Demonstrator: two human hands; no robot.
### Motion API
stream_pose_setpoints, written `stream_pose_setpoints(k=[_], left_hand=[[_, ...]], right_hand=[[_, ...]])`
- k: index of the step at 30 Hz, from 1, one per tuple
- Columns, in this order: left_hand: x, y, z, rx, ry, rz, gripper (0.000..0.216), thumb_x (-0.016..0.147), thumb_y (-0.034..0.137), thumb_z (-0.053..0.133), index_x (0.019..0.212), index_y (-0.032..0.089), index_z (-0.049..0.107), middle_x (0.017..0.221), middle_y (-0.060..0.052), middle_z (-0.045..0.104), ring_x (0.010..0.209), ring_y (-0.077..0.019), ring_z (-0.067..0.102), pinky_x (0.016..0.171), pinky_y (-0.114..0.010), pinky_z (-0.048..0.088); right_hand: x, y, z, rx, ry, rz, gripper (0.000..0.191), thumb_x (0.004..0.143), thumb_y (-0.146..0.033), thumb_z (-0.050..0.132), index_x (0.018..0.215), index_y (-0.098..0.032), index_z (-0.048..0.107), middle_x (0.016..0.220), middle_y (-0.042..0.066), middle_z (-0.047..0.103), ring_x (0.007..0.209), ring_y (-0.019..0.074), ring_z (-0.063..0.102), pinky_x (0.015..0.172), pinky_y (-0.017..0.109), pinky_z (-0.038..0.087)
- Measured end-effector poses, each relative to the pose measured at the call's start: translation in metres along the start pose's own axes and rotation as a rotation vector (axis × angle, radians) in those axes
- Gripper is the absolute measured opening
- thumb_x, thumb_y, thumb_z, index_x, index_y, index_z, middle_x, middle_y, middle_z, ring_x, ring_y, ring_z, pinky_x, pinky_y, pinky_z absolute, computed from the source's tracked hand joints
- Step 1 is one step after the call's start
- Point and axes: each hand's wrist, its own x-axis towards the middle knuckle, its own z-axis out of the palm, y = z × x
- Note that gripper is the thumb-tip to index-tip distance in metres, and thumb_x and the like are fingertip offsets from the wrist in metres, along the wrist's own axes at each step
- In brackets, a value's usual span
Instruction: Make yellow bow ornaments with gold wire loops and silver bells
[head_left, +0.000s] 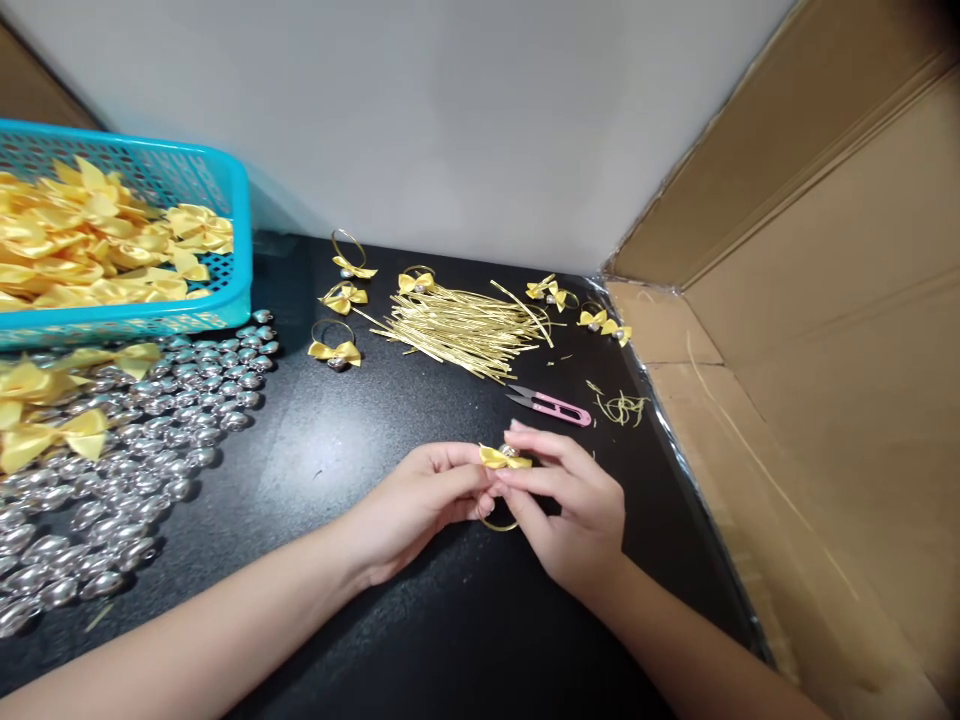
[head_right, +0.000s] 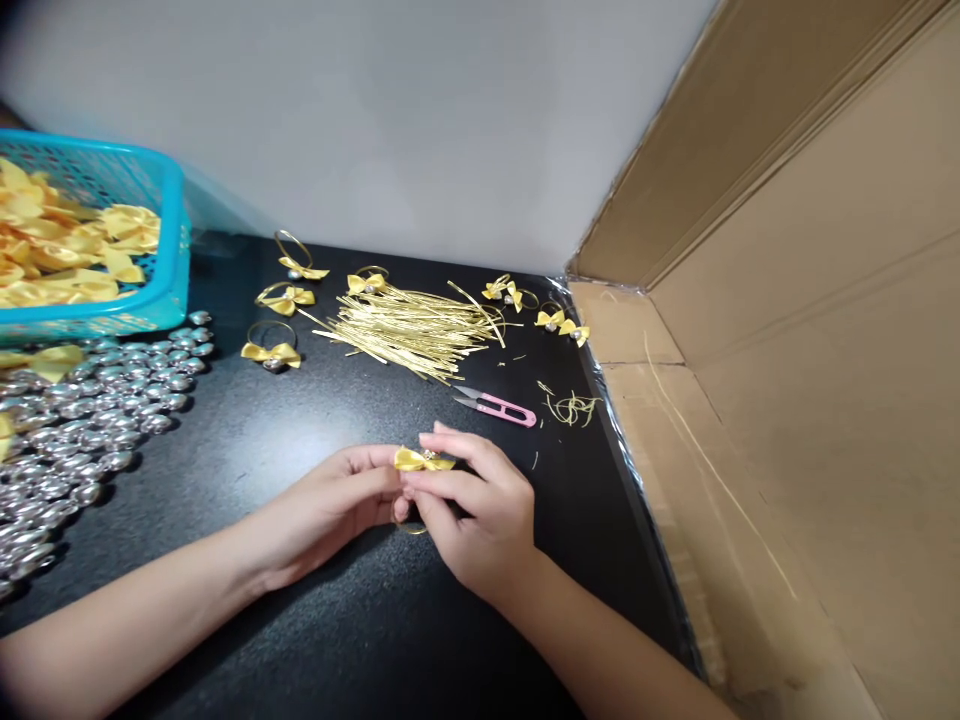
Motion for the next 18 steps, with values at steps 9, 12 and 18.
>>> stream_pose_setpoints(k=[9, 12, 18], left_hand=[[-0.001, -0.003, 0.0, 0.252, 0.032, 0.09, 0.021, 0.074, 0.034, 0.067, 0.066, 0.015, 0.062, 0.055, 0.007, 0.039, 0.05, -0.007, 0.026, 0.048, -0.021, 0.021], [-0.003, -0.001, 0.001, 0.325, -0.001, 0.083, 0.024, 0.074, 0.038, 0.067, 0.066, 0.016, 0.061, 0.054, 0.007, 0.039, 0.05, -0.0074, 0.025, 0.047, -0.021, 0.018], [-0.004, 0.003, 0.002, 0.349, -0.013, 0.02, 0.022, 0.073, 0.037, 0.069, 0.066, 0.016, 0.065, 0.051, 0.007, 0.044, 0.049, -0.008, 0.028, 0.047, -0.022, 0.018]], right_hand=[[0.007, 0.01, -0.015, -0.175, -0.242, -0.23, 0.019, 0.085, -0.012, 0.067, 0.087, -0.031, 0.069, 0.105, -0.003, 0.078, 0.115, 0.0219, 0.065, 0.104, 0.049, 0.044], [0.016, 0.01, -0.02, -0.024, -0.362, -0.191, 0.015, 0.087, -0.013, 0.065, 0.083, -0.027, 0.069, 0.102, 0.0, 0.079, 0.114, 0.022, 0.066, 0.104, 0.05, 0.045], [0.023, 0.009, -0.024, 0.18, -0.332, -0.074, 0.009, 0.083, -0.012, 0.07, 0.079, -0.021, 0.071, 0.077, 0.002, 0.074, 0.081, 0.0183, 0.069, 0.082, 0.04, 0.056]])
